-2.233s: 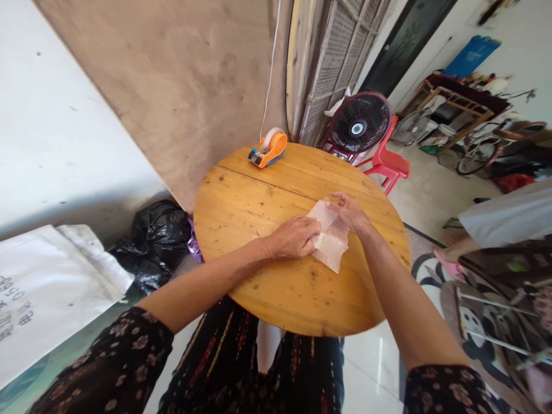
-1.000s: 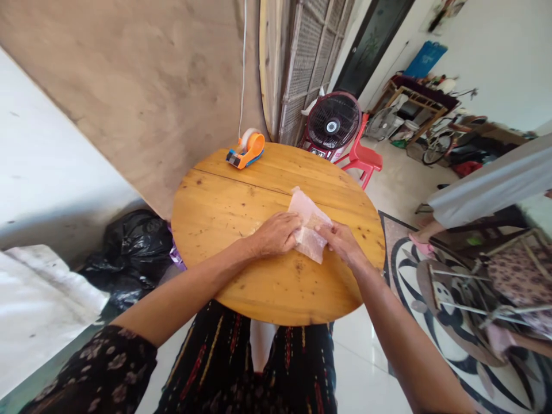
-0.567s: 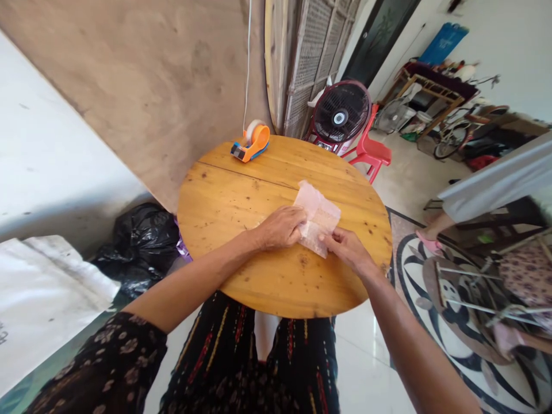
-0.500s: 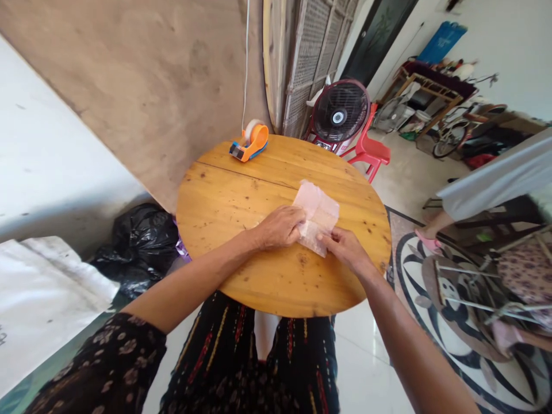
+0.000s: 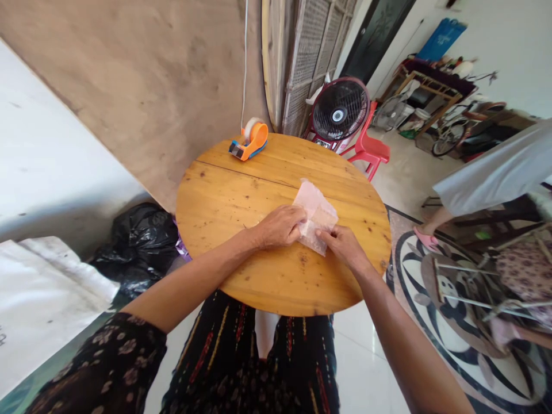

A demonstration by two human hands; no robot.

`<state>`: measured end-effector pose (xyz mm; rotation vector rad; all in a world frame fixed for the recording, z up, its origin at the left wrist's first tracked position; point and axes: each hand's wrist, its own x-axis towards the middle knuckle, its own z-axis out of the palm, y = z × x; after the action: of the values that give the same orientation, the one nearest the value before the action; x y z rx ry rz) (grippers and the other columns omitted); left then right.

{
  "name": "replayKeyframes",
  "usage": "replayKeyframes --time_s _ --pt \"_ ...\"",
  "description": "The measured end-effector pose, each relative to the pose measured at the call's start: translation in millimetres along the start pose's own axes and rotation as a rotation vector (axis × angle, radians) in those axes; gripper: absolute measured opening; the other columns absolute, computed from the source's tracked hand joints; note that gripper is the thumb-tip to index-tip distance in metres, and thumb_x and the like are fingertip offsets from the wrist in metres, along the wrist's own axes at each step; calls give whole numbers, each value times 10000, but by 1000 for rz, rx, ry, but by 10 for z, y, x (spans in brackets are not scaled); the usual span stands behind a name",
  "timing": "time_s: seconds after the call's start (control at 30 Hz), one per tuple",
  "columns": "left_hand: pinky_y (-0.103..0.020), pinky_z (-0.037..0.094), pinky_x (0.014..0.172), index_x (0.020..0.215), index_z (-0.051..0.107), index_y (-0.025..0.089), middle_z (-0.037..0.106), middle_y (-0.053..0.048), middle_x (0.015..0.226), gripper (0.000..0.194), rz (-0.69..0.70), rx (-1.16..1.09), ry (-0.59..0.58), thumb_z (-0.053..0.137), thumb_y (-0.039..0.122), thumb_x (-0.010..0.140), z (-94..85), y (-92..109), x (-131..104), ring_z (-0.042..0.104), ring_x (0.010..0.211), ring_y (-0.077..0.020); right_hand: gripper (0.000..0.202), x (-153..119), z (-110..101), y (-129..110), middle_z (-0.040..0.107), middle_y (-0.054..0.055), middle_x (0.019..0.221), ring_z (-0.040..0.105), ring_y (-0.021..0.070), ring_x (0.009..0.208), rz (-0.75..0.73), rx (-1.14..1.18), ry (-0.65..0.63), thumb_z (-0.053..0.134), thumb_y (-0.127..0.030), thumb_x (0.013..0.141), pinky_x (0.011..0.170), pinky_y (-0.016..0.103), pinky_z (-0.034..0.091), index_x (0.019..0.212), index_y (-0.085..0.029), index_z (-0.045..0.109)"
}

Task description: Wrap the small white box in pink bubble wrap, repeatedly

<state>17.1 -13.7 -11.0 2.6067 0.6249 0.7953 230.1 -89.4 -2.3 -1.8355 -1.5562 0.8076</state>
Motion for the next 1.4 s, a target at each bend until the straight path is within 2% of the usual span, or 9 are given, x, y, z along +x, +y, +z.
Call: replayKeyframes --time_s 0.27,0.47,0.73,0.93,1.07,1.27,1.4 --pt "-423 457 1070 1048 638 163 693 -112 1184 325 95 -13 34 432 121 800 2 -39 -9 606 1196 -238 274 -91 29 -41 606 11 711 493 156 635 -61 -4 31 579 -442 793 609 270 376 729 -180 624" --pt "-424 489 1031 1045 640 158 700 -120 1164 338 85 -7 31 438 110 779 -22 -20 -4 630 1151 -245 318 -139 18 -78 494 -16 582 447 141 571 -29 -164 8 553 -439 812 557 269 302 607 -202 504" --pt "-412 495 1016 1053 643 161 695 -116 1174 344 94 -35 6 436 112 782 -15 -42 -9 641 1113 -230 314 -158 23 -98 426 -31 587 398 135 568 -85 -42 85 518 -448 823 546 273 303 618 -226 432" --pt "-391 503 995 1069 671 164 697 -115 1145 372 140 -15 -12 426 116 794 -21 -72 -12 644 1091 -228 299 -148 60 -103 411 -50 563 383 119 515 -28 102 51 544 -470 800 498 270 294 650 -232 444" --pt "-393 488 1021 1105 678 182 676 -112 1216 405 137 10 -33 429 123 791 -16 -95 -13 624 1145 -230 305 -151 65 -109 464 -48 510 412 118 471 47 113 -3 594 -489 765 464 267 294 655 -228 478" --pt "-367 492 1003 1088 688 189 696 -93 1170 398 141 -8 -32 440 120 785 -8 -111 3 636 1110 -218 258 -158 103 -186 537 -41 479 459 114 398 130 216 -23 644 -448 722 381 246 341 719 -211 544" --pt "-359 497 972 1063 700 178 708 -97 1107 359 156 -26 -23 446 133 812 -12 -98 14 647 1065 -220 315 -175 159 -238 589 -31 535 531 117 403 213 377 19 706 -450 670 360 231 434 789 -190 573"
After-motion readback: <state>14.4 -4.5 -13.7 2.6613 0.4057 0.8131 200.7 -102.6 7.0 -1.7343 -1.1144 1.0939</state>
